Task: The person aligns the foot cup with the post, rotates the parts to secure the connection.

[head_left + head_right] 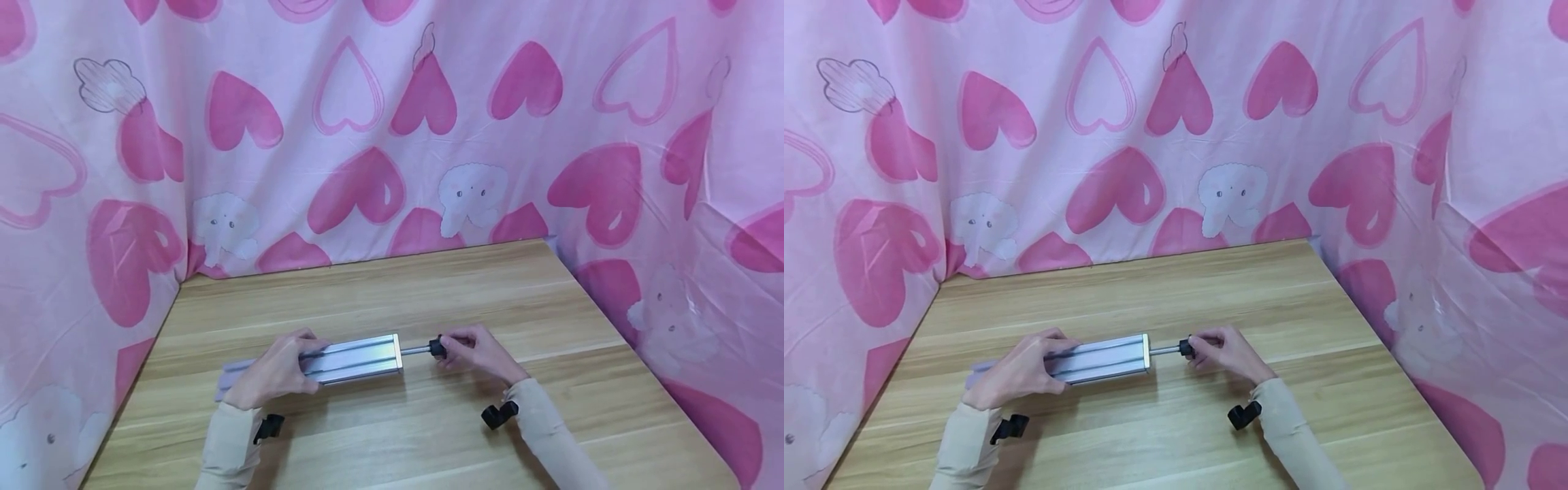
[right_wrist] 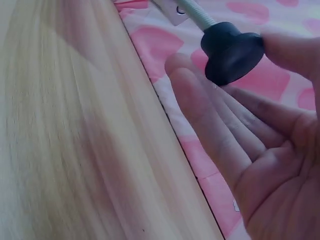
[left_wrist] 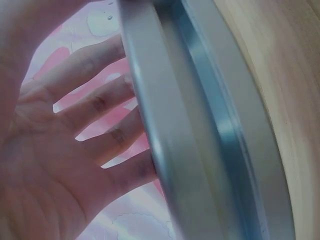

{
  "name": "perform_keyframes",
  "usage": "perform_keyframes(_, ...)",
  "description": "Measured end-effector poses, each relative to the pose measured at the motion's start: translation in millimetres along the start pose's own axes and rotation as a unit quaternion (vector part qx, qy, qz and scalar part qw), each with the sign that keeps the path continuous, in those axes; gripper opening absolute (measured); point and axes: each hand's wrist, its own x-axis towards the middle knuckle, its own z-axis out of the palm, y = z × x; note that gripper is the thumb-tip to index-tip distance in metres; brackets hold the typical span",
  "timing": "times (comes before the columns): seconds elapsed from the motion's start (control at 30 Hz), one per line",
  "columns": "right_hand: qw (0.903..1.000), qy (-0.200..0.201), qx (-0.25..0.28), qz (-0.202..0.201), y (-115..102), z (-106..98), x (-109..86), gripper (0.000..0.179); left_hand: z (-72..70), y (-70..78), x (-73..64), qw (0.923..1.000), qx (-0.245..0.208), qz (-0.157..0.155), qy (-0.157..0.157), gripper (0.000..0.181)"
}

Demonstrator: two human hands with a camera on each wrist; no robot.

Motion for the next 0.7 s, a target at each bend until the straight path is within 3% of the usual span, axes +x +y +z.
perform_keyframes(0.3,0.9992,-0.005,0.025,0.032,-3.5,5.0,2.0,0.047,1.8,-0.7,-1.3,1.0000,-0.006,0.006,0.001,0.070)
perform_keyframes(0.5,0.9985,0.036,-0.042,0.003,-5.4,3.6,-7.7,0.036,0.4,0.6,-1.8,0.9998,-0.009,0.013,0.009,0.070)
perform_keyframes(0.7,0.9974,0.027,0.025,-0.061,-6.8,3.4,-11.4,0.054,0.3,0.5,-1.4,0.9999,-0.009,0.011,0.007,0.069)
